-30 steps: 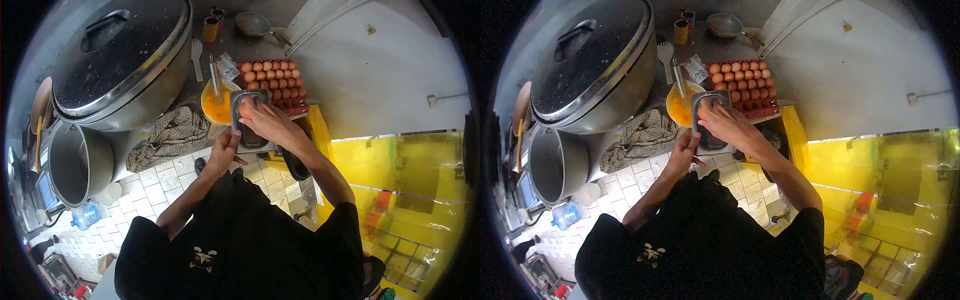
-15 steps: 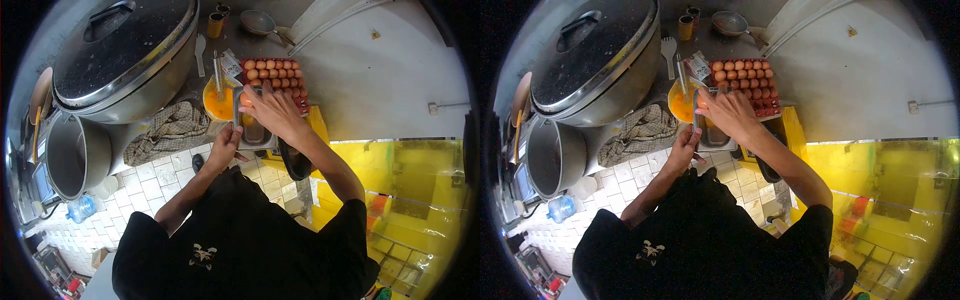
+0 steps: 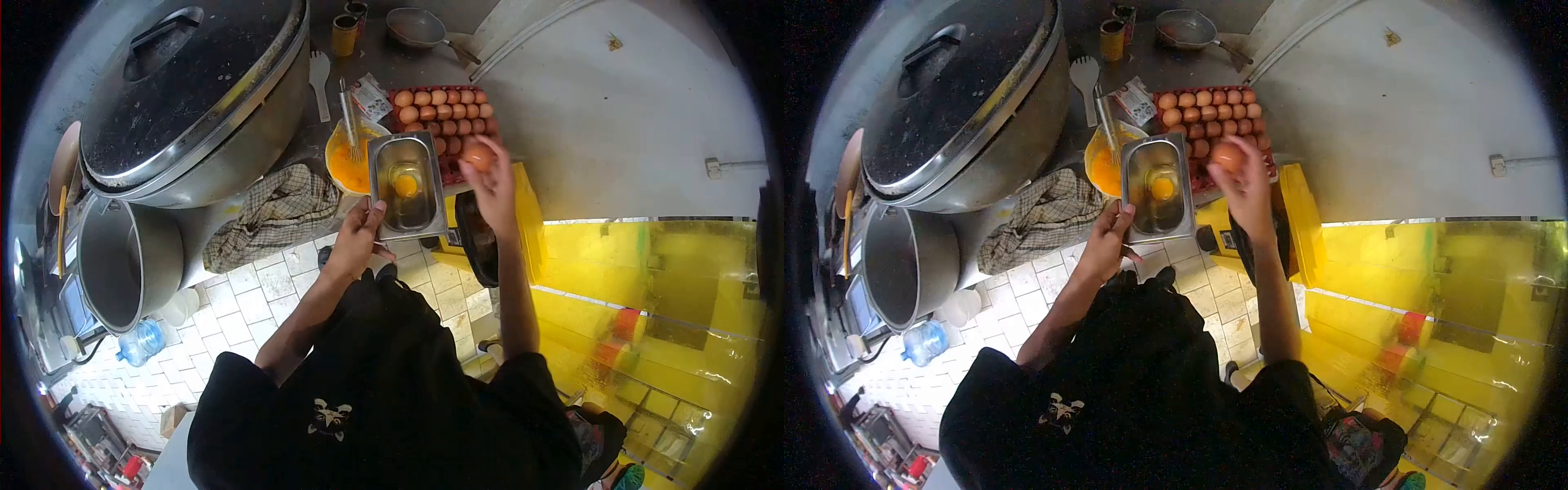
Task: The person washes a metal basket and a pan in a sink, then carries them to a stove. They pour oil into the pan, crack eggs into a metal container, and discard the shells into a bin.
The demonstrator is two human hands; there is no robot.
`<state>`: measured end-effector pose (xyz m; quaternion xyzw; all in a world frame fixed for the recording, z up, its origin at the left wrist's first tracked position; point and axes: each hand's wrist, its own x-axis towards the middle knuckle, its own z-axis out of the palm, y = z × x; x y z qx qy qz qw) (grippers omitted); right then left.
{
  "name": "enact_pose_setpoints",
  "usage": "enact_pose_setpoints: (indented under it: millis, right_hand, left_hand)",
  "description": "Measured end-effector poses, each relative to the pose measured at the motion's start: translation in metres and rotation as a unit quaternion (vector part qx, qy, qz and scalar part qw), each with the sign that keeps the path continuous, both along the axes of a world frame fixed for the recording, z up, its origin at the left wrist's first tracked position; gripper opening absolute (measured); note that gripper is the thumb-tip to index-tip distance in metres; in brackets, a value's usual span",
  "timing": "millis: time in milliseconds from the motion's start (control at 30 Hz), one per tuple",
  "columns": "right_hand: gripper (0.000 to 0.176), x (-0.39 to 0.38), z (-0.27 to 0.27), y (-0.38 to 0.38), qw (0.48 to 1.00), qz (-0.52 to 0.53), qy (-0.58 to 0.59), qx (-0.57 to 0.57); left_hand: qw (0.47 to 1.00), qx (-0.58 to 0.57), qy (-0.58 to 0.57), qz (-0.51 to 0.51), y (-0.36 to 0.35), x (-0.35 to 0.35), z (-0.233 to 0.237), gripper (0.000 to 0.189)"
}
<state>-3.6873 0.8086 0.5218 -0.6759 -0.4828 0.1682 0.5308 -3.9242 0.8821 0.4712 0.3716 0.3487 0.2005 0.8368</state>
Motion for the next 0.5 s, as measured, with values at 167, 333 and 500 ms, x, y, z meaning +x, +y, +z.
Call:
enact_pose_setpoints:
  millis: [167, 333, 500]
  right_hand:
    - [0.047, 0.09, -0.163, -0.109, 0.894, -0.283, -0.25, -0.24]
    - [0.047, 0.092, -0.152, -0.074, 0.909, -0.276, -0.226, -0.216]
    - [0.03, 0.055, -0.1, 0.036, 0.971, -0.08, -0.148, -0.17]
  left_hand:
    - [0.996, -0.084, -0.031, 0.012, 0.013, -0.007, -0.003, 0.034]
    - [0.969, -0.226, -0.084, 0.055, 0.025, -0.016, -0.016, 0.031]
    - [0.727, -0.563, -0.388, 0.058, 0.026, -0.026, -0.052, 0.036]
